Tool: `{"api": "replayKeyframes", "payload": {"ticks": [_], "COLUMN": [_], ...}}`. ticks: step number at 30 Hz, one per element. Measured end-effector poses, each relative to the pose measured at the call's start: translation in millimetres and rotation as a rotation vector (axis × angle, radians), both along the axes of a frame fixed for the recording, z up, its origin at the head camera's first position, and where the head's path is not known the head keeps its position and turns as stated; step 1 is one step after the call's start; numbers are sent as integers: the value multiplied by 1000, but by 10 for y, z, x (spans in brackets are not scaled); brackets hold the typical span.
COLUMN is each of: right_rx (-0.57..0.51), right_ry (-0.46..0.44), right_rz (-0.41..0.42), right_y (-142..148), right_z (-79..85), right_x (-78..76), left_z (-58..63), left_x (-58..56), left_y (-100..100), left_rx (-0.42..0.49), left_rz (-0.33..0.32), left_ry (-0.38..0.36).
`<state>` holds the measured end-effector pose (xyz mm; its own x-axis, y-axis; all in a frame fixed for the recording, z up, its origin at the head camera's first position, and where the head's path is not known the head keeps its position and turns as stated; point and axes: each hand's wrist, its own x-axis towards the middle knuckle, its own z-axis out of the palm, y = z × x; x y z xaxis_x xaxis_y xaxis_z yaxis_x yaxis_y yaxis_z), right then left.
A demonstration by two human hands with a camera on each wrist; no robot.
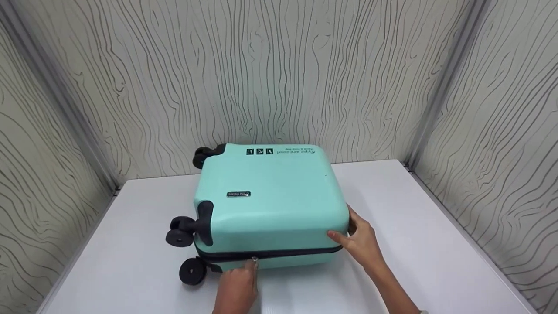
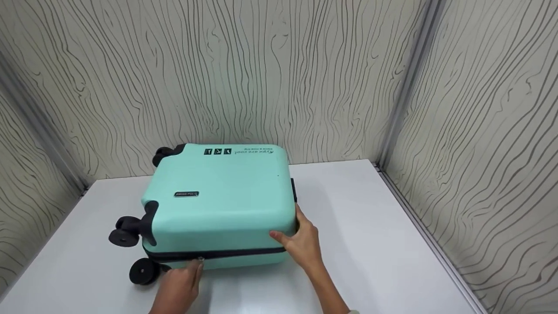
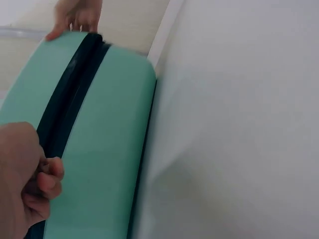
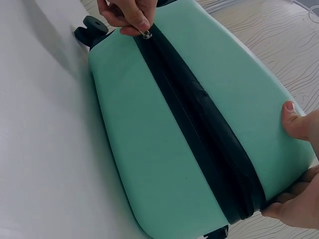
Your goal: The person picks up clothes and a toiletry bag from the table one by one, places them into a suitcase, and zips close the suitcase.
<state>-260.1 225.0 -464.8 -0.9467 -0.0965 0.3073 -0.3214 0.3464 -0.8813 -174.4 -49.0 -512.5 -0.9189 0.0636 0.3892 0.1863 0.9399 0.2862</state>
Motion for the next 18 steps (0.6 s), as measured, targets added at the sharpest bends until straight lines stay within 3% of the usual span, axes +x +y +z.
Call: {"api": "replayKeyframes", "payload": {"ticks": [3,7,13,18], "right_rx": [4,0,-2,-12], "right_ry": [11,5,8,36], "right_rz": [9,-9,-18,-6], "right_y": [36,32,-24,-38], "right_z": [-15,-17,176,50], "right_x": [-9,28,150,49], "left_z": [-2,-40,-62,-61], "left_x": [-45,-82,-153,-213], "left_y": [232,486,800,1075], "left_rx": [2,-16,-57,-104], "left_rz": [-63,-92,-126,-134], "left_ry": [-30,-39,-22,12]}}
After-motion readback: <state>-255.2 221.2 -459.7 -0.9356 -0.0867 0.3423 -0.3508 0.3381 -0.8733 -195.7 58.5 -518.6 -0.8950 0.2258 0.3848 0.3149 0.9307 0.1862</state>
